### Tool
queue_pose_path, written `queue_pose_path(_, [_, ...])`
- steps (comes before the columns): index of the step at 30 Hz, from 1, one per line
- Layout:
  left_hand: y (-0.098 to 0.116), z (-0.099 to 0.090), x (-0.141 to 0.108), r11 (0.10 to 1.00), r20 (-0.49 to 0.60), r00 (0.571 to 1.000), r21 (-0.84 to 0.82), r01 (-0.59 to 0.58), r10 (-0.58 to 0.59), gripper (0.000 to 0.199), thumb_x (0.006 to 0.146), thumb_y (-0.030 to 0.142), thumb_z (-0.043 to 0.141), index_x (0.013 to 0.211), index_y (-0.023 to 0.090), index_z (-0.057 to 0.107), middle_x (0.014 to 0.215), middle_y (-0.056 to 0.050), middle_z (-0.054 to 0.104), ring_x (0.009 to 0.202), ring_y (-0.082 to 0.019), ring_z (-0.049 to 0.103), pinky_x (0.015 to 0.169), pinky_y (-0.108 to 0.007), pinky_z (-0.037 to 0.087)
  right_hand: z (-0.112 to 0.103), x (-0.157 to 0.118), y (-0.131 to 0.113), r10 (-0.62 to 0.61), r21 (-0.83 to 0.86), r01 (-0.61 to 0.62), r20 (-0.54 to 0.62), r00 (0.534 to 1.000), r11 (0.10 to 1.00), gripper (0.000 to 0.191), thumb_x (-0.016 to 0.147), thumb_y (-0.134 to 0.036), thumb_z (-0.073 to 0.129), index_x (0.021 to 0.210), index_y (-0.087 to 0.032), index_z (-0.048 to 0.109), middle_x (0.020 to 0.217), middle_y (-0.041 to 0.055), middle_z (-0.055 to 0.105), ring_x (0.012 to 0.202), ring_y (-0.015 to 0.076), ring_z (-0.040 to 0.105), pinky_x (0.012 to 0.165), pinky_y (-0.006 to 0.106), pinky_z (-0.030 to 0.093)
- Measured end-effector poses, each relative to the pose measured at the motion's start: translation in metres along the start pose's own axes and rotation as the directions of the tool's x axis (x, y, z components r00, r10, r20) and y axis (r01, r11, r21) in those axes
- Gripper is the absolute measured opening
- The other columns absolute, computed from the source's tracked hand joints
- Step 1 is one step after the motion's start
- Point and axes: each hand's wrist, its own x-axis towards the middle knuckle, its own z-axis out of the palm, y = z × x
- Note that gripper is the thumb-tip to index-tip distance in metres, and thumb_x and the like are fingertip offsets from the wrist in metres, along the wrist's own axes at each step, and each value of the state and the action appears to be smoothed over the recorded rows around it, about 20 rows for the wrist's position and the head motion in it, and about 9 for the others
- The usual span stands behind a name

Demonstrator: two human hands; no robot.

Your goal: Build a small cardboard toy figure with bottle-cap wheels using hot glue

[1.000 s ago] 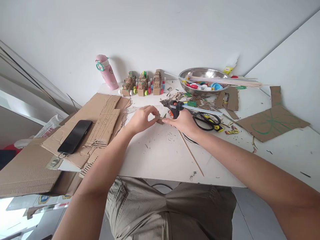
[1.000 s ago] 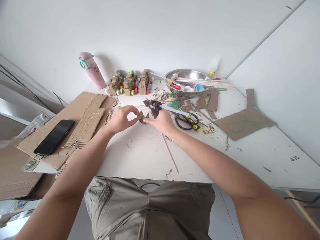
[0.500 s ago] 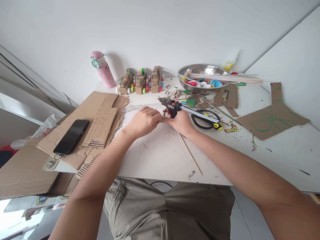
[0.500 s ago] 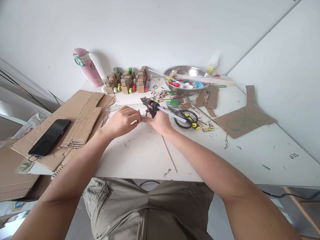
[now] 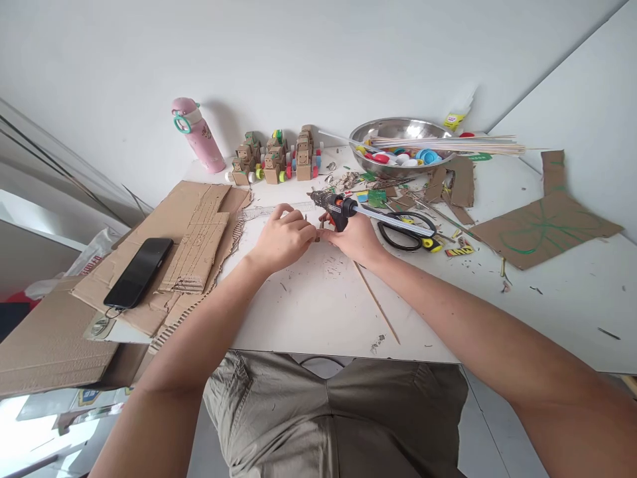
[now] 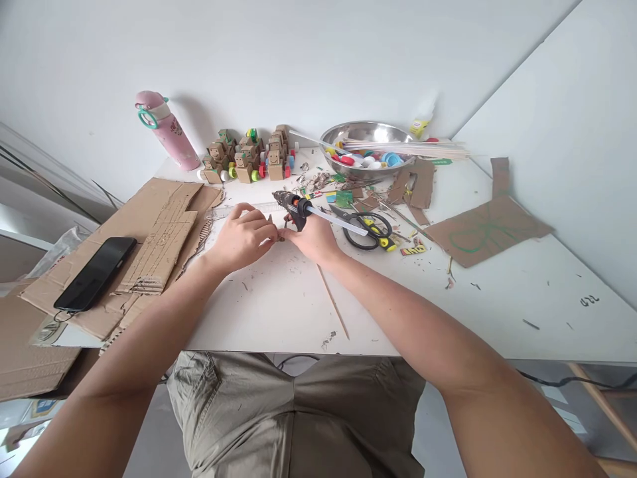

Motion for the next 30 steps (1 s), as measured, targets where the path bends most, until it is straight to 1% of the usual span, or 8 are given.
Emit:
queue_pose_path(7, [-0.008,0.009,-0.002,1.000,-0.031,1.000,0.016,0.003,-0.002,0.025,0.089,0.023,0.061,0.065,0.028,0.064,0.066,-0.006,0.069,0.081,-0.027,0.056,0.099,-0.053,0.041,0.000,0.000,0.001,-0.008,0.004,0.008,-0.005,1.000,1.000,0.032,0.068,-0.048,0.087,0.080,-0.024,0.069,0.089,0.0051,0.076,0.088,0.0300,0.074,0.077,0.042,0.057])
queue_pose_path(10, [-0.009,0.012,-0.003,0.996,-0.032,0.999,0.091,0.016,-0.014,0.025,0.091,0.020,0.060,0.068,0.027,0.065,0.079,-0.007,0.073,0.087,-0.027,0.058,0.101,-0.054,0.040,-0.001,-0.001,-0.001,0.011,-0.009,-0.010,0.018,1.000,1.000,0.029,0.068,-0.043,0.086,0.081,-0.024,0.068,0.090,0.0049,0.076,0.090,0.0300,0.074,0.081,0.043,0.058])
queue_pose_path(13, [-0.010,0.015,-0.006,0.981,-0.072,0.996,0.181,0.065,-0.053,0.020,0.091,0.019,0.063,0.072,0.026,0.066,0.097,-0.009,0.074,0.096,-0.028,0.061,0.104,-0.054,0.040,-0.002,-0.001,-0.002,-0.005,-0.037,0.006,0.020,1.000,0.999,0.027,0.069,-0.039,0.086,0.083,-0.024,0.068,0.090,0.0042,0.077,0.093,0.0301,0.074,0.085,0.043,0.057])
queue_pose_path(17, [-0.012,0.019,-0.010,0.962,-0.113,0.985,0.224,0.156,-0.133,0.010,0.085,0.017,0.072,0.086,0.025,0.066,0.112,-0.010,0.070,0.108,-0.029,0.063,0.103,-0.050,0.046,-0.002,-0.001,0.001,-0.016,-0.043,0.016,0.012,1.000,0.999,0.030,0.070,-0.045,0.086,0.082,-0.024,0.068,0.087,0.0043,0.075,0.090,0.0300,0.073,0.080,0.042,0.058])
queue_pose_path(21, [-0.015,0.026,-0.011,0.965,-0.144,0.965,0.114,0.238,-0.221,0.019,0.080,0.016,0.073,0.094,0.024,0.062,0.113,-0.010,0.069,0.111,-0.029,0.065,0.098,-0.045,0.052,-0.002,-0.001,0.006,-0.016,-0.027,0.016,0.016,1.000,1.000,0.035,0.071,-0.052,0.085,0.083,-0.024,0.069,0.082,0.0041,0.073,0.087,0.0302,0.073,0.075,0.041,0.057])
queue_pose_path(25, [-0.019,0.030,-0.009,0.949,-0.172,0.935,-0.111,0.294,-0.310,0.039,0.072,0.016,0.079,0.106,0.025,0.061,0.115,-0.009,0.072,0.111,-0.028,0.068,0.099,-0.043,0.053,-0.002,-0.001,0.008,-0.039,-0.040,0.039,0.008,0.999,0.998,0.029,0.073,-0.046,0.084,0.087,-0.024,0.070,0.082,0.0035,0.073,0.088,0.0297,0.073,0.077,0.041,0.057])
queue_pose_path(28, [-0.021,0.030,-0.008,0.881,-0.127,0.907,-0.325,0.345,-0.402,0.061,0.063,0.016,0.084,0.119,0.026,0.060,0.116,-0.008,0.073,0.114,-0.028,0.070,0.103,-0.043,0.051,-0.003,-0.001,0.009,-0.032,-0.065,0.032,-0.007,0.999,0.997,0.029,0.071,-0.041,0.084,0.091,-0.024,0.071,0.083,0.0025,0.073,0.088,0.0292,0.073,0.080,0.042,0.058])
queue_pose_path(30, [-0.020,0.029,-0.007,0.813,-0.079,0.887,-0.443,0.378,-0.455,0.068,0.059,0.017,0.087,0.121,0.026,0.059,0.107,-0.005,0.075,0.113,-0.028,0.071,0.104,-0.042,0.050,-0.003,-0.001,0.009,-0.023,-0.070,0.022,-0.009,1.000,0.997,0.029,0.071,-0.038,0.084,0.092,-0.024,0.071,0.085,0.0024,0.074,0.089,0.0294,0.073,0.082,0.043,0.059])
